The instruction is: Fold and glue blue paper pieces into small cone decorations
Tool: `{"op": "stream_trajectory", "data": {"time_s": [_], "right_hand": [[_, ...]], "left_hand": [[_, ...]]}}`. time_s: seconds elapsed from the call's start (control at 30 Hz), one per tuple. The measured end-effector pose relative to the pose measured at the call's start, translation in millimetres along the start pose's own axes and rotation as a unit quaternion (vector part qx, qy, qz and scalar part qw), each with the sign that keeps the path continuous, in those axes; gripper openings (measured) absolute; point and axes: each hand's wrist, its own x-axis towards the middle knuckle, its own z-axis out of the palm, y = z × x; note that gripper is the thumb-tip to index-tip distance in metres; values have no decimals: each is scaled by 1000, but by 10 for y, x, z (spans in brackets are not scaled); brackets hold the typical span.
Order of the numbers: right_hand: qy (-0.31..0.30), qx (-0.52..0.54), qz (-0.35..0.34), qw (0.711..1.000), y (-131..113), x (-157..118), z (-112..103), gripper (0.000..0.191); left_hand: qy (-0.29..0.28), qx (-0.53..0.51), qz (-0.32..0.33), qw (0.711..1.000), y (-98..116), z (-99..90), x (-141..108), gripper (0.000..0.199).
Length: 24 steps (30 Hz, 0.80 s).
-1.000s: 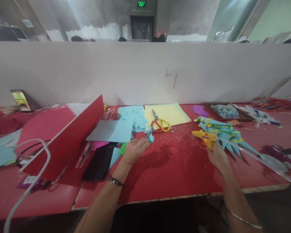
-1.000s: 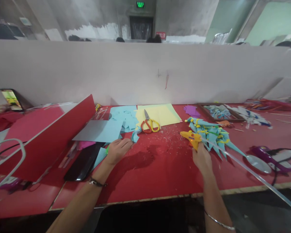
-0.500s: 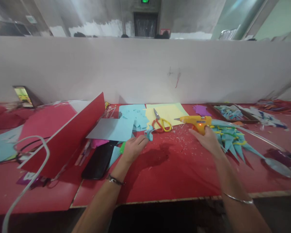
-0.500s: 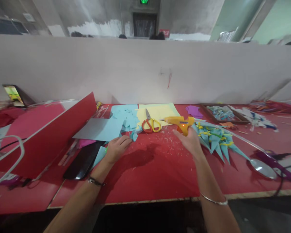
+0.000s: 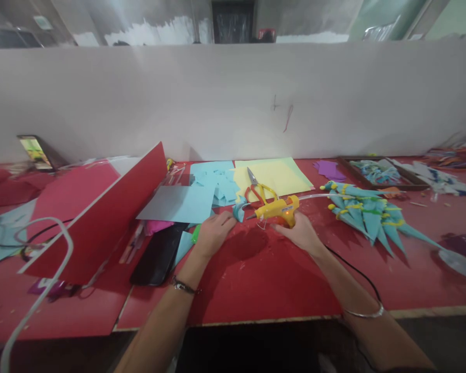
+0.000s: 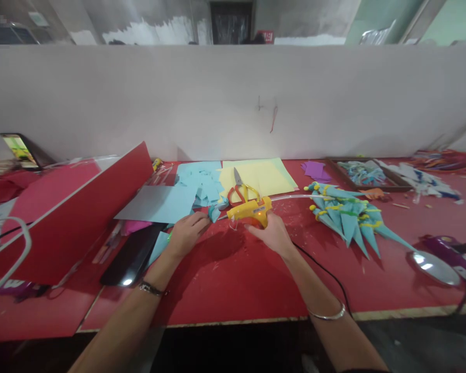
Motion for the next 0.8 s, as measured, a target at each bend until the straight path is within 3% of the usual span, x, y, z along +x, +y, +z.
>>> {"op": "stream_trajectory", "data": {"time_s": [0.3, 0.8], "right_hand": [[56, -55, -52, 996, -25, -27, -13, 31], [25, -36, -54, 998, -35, -22, -16, 20]], "left_hand": [[2, 9, 20, 1000, 25, 0, 16, 23], [11, -7, 31, 999, 39, -20, 36, 19]]}}
